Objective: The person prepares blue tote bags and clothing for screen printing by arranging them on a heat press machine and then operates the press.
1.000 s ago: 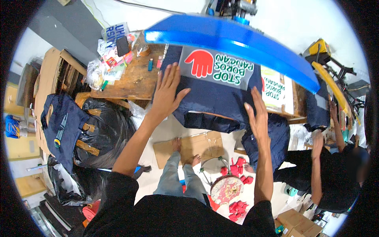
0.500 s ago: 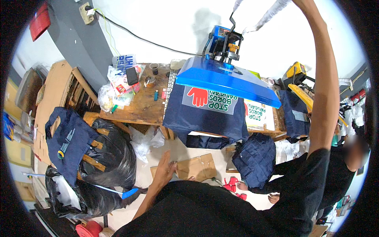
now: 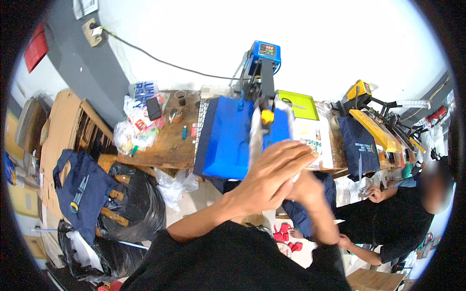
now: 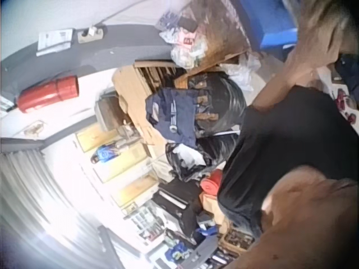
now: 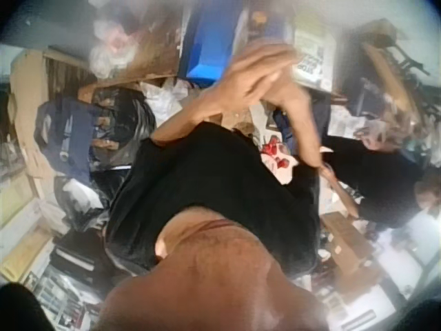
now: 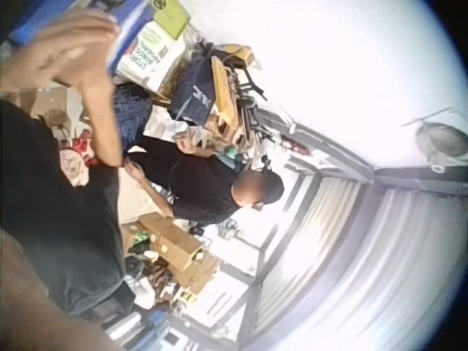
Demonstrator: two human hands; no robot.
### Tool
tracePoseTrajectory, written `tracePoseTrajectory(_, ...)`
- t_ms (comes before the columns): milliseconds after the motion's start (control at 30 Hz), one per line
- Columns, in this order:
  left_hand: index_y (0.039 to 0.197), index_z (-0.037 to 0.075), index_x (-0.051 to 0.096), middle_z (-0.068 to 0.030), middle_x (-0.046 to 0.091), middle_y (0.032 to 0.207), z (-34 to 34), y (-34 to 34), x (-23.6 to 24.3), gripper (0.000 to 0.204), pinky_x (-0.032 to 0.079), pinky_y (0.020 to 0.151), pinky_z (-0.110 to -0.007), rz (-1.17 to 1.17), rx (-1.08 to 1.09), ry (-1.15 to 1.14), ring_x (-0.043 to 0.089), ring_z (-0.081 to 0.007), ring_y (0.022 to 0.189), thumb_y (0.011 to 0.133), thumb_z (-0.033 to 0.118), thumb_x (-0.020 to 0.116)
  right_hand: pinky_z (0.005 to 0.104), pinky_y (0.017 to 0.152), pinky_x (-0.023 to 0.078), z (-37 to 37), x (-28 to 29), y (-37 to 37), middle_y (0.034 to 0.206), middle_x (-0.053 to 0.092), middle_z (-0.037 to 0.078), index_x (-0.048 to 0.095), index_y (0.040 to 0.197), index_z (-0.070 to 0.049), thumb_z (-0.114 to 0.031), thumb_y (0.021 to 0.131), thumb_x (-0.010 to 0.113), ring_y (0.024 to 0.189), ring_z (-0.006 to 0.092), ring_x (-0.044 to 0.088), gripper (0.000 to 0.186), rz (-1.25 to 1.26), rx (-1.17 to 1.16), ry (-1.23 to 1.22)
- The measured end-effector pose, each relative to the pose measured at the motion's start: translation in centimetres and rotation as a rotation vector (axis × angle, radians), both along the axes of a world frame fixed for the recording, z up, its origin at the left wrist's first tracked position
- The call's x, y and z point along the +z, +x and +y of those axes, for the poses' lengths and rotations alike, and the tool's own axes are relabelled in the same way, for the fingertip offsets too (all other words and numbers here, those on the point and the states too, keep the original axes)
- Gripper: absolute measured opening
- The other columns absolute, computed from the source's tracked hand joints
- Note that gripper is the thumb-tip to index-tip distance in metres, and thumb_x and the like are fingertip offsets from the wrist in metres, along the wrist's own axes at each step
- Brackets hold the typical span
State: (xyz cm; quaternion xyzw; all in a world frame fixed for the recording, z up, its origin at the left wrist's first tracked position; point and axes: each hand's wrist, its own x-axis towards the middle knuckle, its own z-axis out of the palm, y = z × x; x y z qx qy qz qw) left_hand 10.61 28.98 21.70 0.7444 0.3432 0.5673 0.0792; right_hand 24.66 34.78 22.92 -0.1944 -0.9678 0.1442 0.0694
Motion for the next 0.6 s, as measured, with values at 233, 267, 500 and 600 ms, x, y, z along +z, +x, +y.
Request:
tracePoseTrajectory(233, 0.131, 0.003, 0.051, -0.0186, 0.051, 0.133, 4.0, 2.8, -6.7, 0.05, 0.037, 0.104, -0.048, 0.066, -0.018, -0.462, 0.05, -0.0328, 0.124, 0.081, 0.004, 0.058, 0.0446, 0.084, 0.049, -3.5, -12.0, 2.4, 0.102, 0.062, 0.018, 0.057, 0.111, 0.0, -0.026, 0.074, 0.071, 0.095, 0.0377, 0.061, 0.048, 0.413, -0.706, -0.678)
tracePoseTrajectory(267, 0.131, 0.004, 0.052, -0.0168, 0.052, 0.134, 3.7, 2.6, -6.5, 0.052, 0.036, 0.105, -0.049, 0.121, -0.023, -0.399, 0.05, -0.0307, 0.124, 0.079, 0.003, 0.058, 0.0446, 0.084, 0.048, -3.4, -12.3, 2.5, 0.103, 0.062, 0.018, 0.056, 0.112, 0.0, -0.026, 0.074, 0.071, 0.095, 0.0377, 0.06, 0.048, 0.387, -0.703, -0.672)
tracePoseTrajectory(500, 0.127, 0.007, 0.055, -0.0096, 0.053, 0.134, 3.6, 2.1, -13.9, 0.054, 0.028, 0.11, -0.05, 0.162, -0.035, -0.456, 0.048, -0.0265, 0.127, 0.073, 0.012, 0.06, 0.0447, 0.087, 0.046, -3.6, -16.3, 2.5, 0.107, 0.059, 0.019, 0.052, 0.116, 0.002, -0.024, 0.076, 0.071, 0.1, 0.0373, 0.057, 0.051, 0.319, -0.657, -0.7)
tracePoseTrajectory(600, 0.127, 0.006, 0.053, -0.0092, 0.054, 0.133, 3.9, 1.7, -13.2, 0.056, 0.03, 0.109, -0.049, 0.215, -0.016, -0.442, 0.049, -0.0245, 0.125, 0.072, 0.009, 0.06, 0.0447, 0.088, 0.045, -3.1, -17.1, 2.2, 0.109, 0.057, 0.02, 0.051, 0.117, 0.002, -0.023, 0.076, 0.072, 0.101, 0.0371, 0.056, 0.053, 0.308, -0.643, -0.669)
